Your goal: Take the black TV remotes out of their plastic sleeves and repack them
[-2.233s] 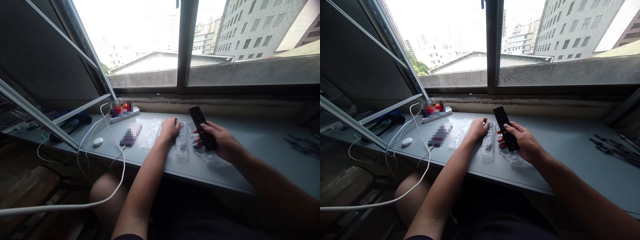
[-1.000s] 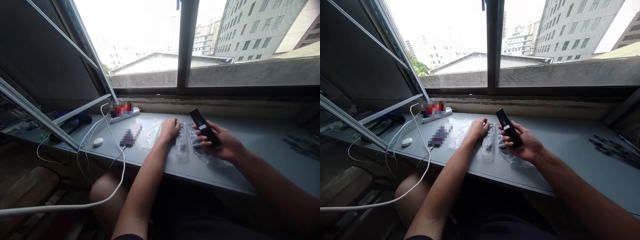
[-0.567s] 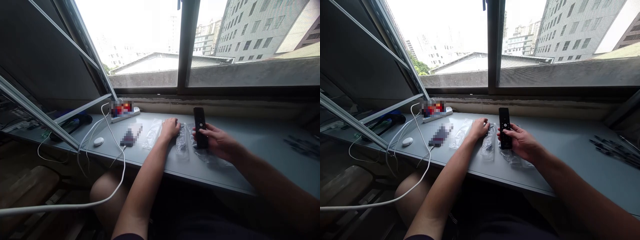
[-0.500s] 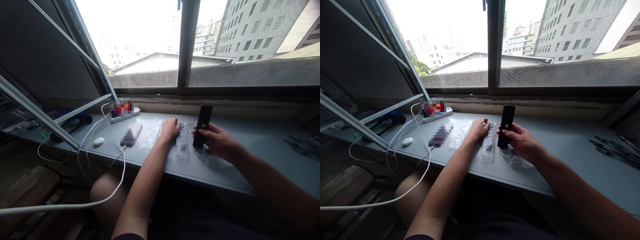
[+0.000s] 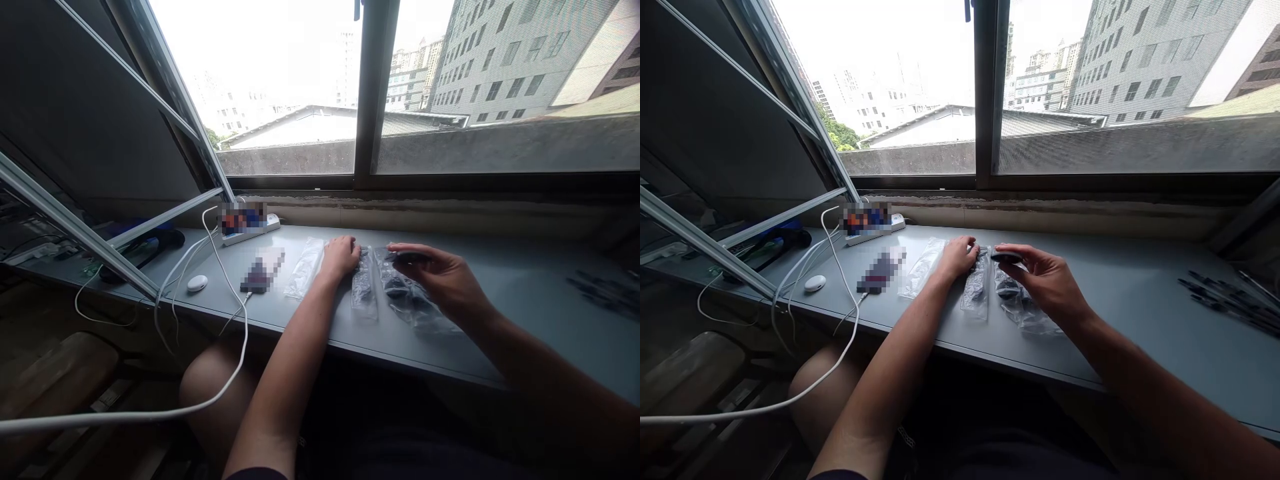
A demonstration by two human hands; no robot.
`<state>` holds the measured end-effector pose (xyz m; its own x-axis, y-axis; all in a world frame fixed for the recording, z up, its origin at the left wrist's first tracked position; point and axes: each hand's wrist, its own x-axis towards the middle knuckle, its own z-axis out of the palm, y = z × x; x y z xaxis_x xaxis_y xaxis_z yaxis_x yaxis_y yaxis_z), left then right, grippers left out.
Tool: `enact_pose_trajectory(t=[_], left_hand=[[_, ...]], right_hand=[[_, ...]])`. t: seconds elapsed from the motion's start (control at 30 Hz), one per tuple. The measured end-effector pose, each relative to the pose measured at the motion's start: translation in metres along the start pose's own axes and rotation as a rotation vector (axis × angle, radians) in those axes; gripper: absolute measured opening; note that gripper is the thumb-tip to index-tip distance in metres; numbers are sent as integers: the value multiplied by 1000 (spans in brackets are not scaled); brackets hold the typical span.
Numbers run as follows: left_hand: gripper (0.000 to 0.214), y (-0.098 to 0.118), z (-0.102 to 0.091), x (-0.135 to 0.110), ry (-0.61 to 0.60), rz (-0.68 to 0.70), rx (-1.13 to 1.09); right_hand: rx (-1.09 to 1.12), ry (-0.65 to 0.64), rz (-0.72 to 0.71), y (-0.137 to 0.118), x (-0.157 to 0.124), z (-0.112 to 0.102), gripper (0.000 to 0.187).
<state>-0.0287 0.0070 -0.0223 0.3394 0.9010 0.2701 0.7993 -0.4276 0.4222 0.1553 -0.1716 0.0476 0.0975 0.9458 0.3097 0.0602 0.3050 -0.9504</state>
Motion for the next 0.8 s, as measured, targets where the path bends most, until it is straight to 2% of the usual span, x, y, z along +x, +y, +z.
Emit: enact_pose_trajectory(t=[0.13,0.27,0.37,0.4,0.47,0.53,0.57,0.67,0.8], left_hand=[[39,2,0,0,-9,0,-5],[42,7,-2,-2,14,3,-23],[42,11,-5,-6,43,8,-27],[42,13,-6,-8,52,7,-26],[40,17,-7,-11,70,14,-25],[38,23,-8,-13,84,42,-28],[36,27,-9,-15,91,62,-33],[29,44,-16,-21,140,150,-63],[25,80,-33,-51,235,420,-175]], right_hand=[[-11,103,71,1,5,-11,37],[-37,116,180,-5,12,-39,33],[-80,128,311,-1,17,-71,51],[-126,131,330,3,18,-81,56],[-246,231,315,15,20,-100,67],[-332,254,351,28,21,-115,75],[-363,225,386,34,22,-121,74],[-539,193,426,45,23,-132,53],[-688,138,423,53,25,-140,45]])
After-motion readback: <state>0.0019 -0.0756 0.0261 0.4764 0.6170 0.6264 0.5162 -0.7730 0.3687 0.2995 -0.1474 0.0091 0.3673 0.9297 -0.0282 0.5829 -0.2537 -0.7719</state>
